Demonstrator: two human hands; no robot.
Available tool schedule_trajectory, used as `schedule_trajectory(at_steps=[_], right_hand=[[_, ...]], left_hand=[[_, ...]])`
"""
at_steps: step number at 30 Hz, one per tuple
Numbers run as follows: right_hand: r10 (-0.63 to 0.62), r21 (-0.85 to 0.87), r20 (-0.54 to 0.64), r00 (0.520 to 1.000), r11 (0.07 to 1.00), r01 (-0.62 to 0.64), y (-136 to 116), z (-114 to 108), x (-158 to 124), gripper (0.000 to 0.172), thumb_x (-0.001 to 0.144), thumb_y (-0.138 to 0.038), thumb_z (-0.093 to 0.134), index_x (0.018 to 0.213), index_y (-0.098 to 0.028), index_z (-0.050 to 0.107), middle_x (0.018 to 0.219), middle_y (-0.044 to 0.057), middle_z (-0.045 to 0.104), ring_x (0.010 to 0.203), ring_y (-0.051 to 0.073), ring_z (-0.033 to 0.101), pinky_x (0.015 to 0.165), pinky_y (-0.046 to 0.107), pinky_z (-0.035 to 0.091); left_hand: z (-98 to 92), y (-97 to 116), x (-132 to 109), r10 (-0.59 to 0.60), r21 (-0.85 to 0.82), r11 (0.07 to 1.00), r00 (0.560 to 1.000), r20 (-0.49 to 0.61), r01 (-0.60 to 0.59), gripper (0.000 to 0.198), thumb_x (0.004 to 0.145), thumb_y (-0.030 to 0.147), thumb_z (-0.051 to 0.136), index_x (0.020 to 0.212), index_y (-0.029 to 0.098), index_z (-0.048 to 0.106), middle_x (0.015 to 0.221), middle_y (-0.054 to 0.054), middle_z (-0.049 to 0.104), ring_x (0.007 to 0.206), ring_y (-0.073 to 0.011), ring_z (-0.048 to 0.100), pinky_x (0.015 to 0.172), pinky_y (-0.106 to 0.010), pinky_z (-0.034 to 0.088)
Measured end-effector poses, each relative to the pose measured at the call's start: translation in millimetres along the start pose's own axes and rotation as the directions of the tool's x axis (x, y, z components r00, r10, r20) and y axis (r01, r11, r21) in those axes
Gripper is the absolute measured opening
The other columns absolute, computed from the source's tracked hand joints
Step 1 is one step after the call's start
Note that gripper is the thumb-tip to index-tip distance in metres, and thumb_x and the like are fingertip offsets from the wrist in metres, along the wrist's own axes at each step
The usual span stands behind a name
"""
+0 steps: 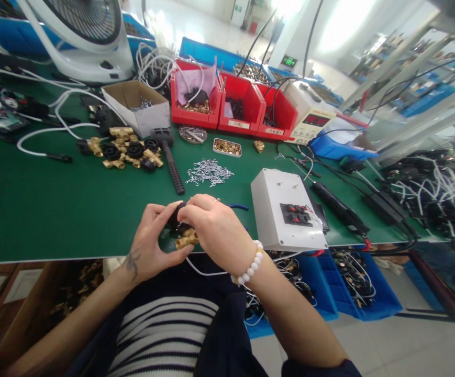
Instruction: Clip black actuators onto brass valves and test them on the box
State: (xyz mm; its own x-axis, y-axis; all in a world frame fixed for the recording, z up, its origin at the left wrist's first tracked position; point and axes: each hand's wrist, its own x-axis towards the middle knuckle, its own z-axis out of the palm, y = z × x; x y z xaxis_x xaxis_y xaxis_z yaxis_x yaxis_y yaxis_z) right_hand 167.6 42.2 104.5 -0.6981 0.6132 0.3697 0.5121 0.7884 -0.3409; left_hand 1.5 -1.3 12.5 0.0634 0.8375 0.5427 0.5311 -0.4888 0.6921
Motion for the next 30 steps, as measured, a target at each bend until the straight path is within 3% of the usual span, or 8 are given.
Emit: schedule_trajectory(at_steps=[5,11,13,15,19,25,27,30], right_hand=[[0.067,0.084,-0.061,0.996,0.995,-0.062,0.5,7.0,-6.2,0.018,0.098,-0.010,0.053,0.089,-0.013,0.068,0.091,0.006,0.068,0.082,0.015,0.064,0.074,0.026,0.052],[0.021,0.099,-0.075,0.997,0.995,-0.013,-3.3,9.7,-12.3,0.021,0.100,-0.012,0.050,0.094,-0.013,0.070,0.096,0.008,0.069,0.089,0.016,0.065,0.080,0.028,0.055],[0.031,0.140,-0.067,0.997,0.990,-0.021,7.0,6.1,-12.5,0.020,0.100,-0.019,0.053,0.110,-0.015,0.070,0.104,0.008,0.068,0.091,0.016,0.066,0.083,0.028,0.056],[0.133,0.130,-0.101,0.986,0.984,-0.120,26.3,2.6,-16.7,0.037,0.099,-0.030,0.059,0.134,-0.019,0.061,0.116,0.011,0.066,0.099,0.019,0.066,0.090,0.033,0.057],[0.397,-0.177,-0.120,0.910,0.893,-0.413,68.1,9.7,-42.4,0.063,0.096,-0.046,0.060,0.149,-0.016,0.047,0.136,0.022,0.057,0.126,0.034,0.055,0.104,0.056,0.048],[0.399,-0.497,0.021,0.917,0.800,-0.337,65.9,37.8,-73.9,0.050,0.097,-0.046,0.056,0.132,-0.011,0.065,0.111,0.024,0.064,0.105,0.036,0.060,0.091,0.054,0.052],[0.440,-0.415,0.003,0.898,0.818,-0.400,58.7,33.6,-70.5,0.050,0.098,-0.051,0.052,0.118,-0.010,0.072,0.096,0.020,0.065,0.094,0.033,0.062,0.086,0.050,0.053],[0.598,0.104,0.094,0.796,0.790,-0.605,50.8,8.3,-58.3,0.065,0.101,-0.061,0.032,0.095,-0.011,0.073,0.081,0.014,0.064,0.075,0.024,0.062,0.071,0.040,0.055]], left_hand=[[-0.3,-0.4,-1.0,0.005,0.014,1.000,1.000,-0.002,-0.005,0.070,0.076,0.038,0.072,0.139,0.019,0.047,0.105,-0.005,0.050,0.096,-0.0208,0.056,0.085,-0.035,0.055],[-1.1,-1.1,-1.7,0.023,0.020,1.000,1.000,0.007,-0.023,0.070,0.076,0.038,0.072,0.139,0.020,0.046,0.106,-0.006,0.050,0.097,-0.0216,0.057,0.085,-0.036,0.056],[-0.9,-1.4,-1.2,0.018,0.018,1.000,1.000,0.001,-0.018,0.070,0.077,0.038,0.072,0.139,0.019,0.047,0.106,-0.006,0.050,0.097,-0.0214,0.056,0.085,-0.036,0.056],[-0.5,-1.3,-0.7,-0.004,0.015,1.000,1.000,0.003,0.004,0.069,0.077,0.037,0.071,0.139,0.018,0.047,0.106,-0.005,0.050,0.097,-0.0212,0.056,0.086,-0.036,0.055],[0.1,-1.2,-0.6,-0.070,0.003,0.998,0.998,0.006,0.070,0.068,0.077,0.037,0.071,0.139,0.020,0.049,0.108,-0.006,0.051,0.099,-0.0219,0.057,0.091,-0.038,0.054],[-1.1,-0.2,0.8,-0.090,-0.009,0.996,0.996,0.015,0.090,0.068,0.077,0.037,0.071,0.139,0.019,0.049,0.108,-0.006,0.050,0.100,-0.0223,0.057,0.092,-0.038,0.054],[-2.0,0.5,1.6,-0.093,-0.018,0.995,0.996,0.014,0.094,0.067,0.078,0.037,0.069,0.139,0.018,0.049,0.107,-0.006,0.050,0.100,-0.0216,0.056,0.092,-0.037,0.054],[-3.1,0.0,1.6,-0.113,-0.040,0.993,0.993,0.038,0.115,0.066,0.079,0.036,0.068,0.140,0.017,0.050,0.107,-0.006,0.049,0.099,-0.0202,0.056,0.092,-0.035,0.054]])
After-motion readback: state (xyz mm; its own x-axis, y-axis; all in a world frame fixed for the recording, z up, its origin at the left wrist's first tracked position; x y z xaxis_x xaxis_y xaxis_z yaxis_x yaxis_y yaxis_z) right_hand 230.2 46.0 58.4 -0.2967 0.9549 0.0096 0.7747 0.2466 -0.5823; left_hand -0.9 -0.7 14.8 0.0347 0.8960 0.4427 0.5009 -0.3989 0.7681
